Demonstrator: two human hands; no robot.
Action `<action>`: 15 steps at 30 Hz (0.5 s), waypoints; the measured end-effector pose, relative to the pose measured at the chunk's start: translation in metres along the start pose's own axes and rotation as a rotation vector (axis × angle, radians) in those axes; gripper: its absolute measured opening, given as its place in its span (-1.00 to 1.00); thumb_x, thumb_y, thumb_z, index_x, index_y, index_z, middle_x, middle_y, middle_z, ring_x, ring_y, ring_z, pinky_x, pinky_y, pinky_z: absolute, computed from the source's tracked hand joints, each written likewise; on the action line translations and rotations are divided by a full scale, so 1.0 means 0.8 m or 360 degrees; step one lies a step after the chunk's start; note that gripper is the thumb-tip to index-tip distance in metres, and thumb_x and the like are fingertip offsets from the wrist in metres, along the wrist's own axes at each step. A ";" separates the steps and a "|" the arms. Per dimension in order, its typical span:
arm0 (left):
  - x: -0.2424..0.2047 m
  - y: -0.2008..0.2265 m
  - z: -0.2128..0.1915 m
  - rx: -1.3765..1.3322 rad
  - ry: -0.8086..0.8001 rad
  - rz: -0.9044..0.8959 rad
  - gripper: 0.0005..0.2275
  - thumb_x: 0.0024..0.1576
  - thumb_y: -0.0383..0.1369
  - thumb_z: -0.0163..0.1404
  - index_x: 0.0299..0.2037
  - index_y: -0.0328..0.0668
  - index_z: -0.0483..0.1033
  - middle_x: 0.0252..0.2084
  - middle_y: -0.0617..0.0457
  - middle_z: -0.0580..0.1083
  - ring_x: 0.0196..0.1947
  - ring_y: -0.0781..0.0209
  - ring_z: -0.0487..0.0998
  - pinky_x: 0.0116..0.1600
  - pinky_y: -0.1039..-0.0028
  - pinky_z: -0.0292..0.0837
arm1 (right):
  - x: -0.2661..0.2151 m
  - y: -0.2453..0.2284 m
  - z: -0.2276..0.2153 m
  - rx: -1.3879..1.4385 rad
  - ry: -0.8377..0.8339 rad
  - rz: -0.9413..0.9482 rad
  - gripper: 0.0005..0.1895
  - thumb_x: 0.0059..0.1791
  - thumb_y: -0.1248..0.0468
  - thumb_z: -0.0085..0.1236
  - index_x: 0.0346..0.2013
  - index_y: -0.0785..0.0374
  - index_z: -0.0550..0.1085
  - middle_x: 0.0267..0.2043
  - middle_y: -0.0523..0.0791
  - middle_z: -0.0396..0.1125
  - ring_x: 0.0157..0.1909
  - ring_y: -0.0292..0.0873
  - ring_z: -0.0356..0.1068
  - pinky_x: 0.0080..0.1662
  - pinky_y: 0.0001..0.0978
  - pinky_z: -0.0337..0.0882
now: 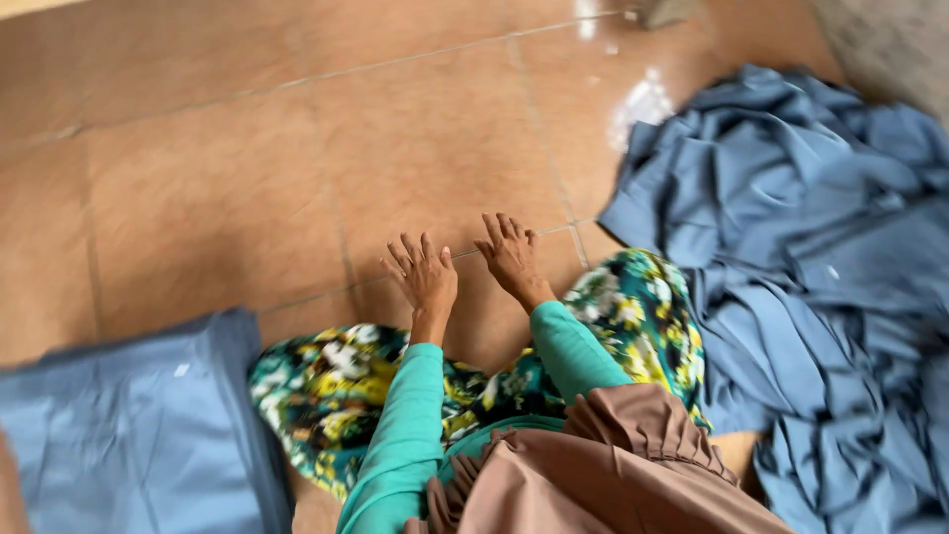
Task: Folding trousers into neat rectangles and stacking them on the floor.
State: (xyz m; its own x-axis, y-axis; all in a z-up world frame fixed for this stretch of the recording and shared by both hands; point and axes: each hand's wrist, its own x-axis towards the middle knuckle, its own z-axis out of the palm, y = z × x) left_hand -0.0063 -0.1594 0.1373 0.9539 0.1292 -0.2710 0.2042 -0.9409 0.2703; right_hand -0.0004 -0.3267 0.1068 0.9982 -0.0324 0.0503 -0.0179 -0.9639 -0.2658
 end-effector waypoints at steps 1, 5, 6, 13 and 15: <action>0.003 0.029 0.006 -0.0024 0.0047 0.0133 -0.47 0.34 0.02 -0.39 0.47 0.03 0.10 0.57 -0.13 -0.08 0.57 -0.24 -0.30 0.49 -0.21 -0.56 | -0.005 0.029 -0.017 -0.0036 0.0078 0.0047 -0.44 0.13 -0.16 -0.17 0.40 -0.12 0.22 0.36 -0.10 0.19 0.39 -0.01 0.18 0.26 0.09 0.18; -0.011 0.175 0.046 -0.0071 0.0271 0.0766 -0.54 0.32 -0.04 -0.26 0.35 -0.02 0.35 0.49 -0.19 0.13 0.54 -0.28 -0.08 0.50 -0.19 -0.34 | -0.043 0.158 -0.078 -0.0218 0.0497 0.0396 -0.52 0.03 0.04 0.14 0.26 -0.12 0.36 0.30 -0.11 0.26 0.35 0.00 0.24 0.21 0.09 0.21; -0.034 0.216 0.046 -0.0066 0.0229 0.0867 -0.54 0.32 -0.04 -0.26 0.35 -0.02 0.35 0.49 -0.19 0.13 0.54 -0.28 -0.08 0.50 -0.19 -0.34 | -0.065 0.196 -0.086 -0.0245 0.0517 0.0501 -0.52 0.03 0.04 0.14 0.26 -0.12 0.36 0.30 -0.11 0.26 0.35 0.00 0.24 0.21 0.09 0.21; -0.218 0.429 0.103 -0.0298 0.0226 0.2029 -0.66 0.20 -0.22 -0.02 0.14 -0.12 0.50 0.33 -0.28 0.33 0.40 -0.31 0.24 0.40 -0.13 0.10 | -0.267 0.402 -0.138 -0.0338 0.0880 0.1217 -0.61 0.05 0.04 0.13 0.18 -0.22 0.44 0.25 -0.20 0.29 0.30 -0.09 0.28 0.12 -0.01 0.29; -0.271 0.452 0.142 -0.0269 0.0168 0.2214 -0.68 0.17 -0.20 0.02 0.10 -0.09 0.52 0.30 -0.25 0.36 0.38 -0.28 0.28 0.38 -0.09 0.17 | -0.334 0.450 -0.129 -0.0362 0.0911 0.1365 -0.63 0.05 0.04 0.13 0.17 -0.24 0.44 0.23 -0.22 0.30 0.29 -0.11 0.29 0.11 -0.03 0.31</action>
State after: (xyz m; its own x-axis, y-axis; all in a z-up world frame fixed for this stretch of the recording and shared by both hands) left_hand -0.1640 -0.5632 0.1886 0.4047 -0.8343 0.3743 -0.8914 -0.2687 0.3649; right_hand -0.2795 -0.6926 0.0973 0.4714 -0.7892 0.3937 -0.7743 -0.5841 -0.2436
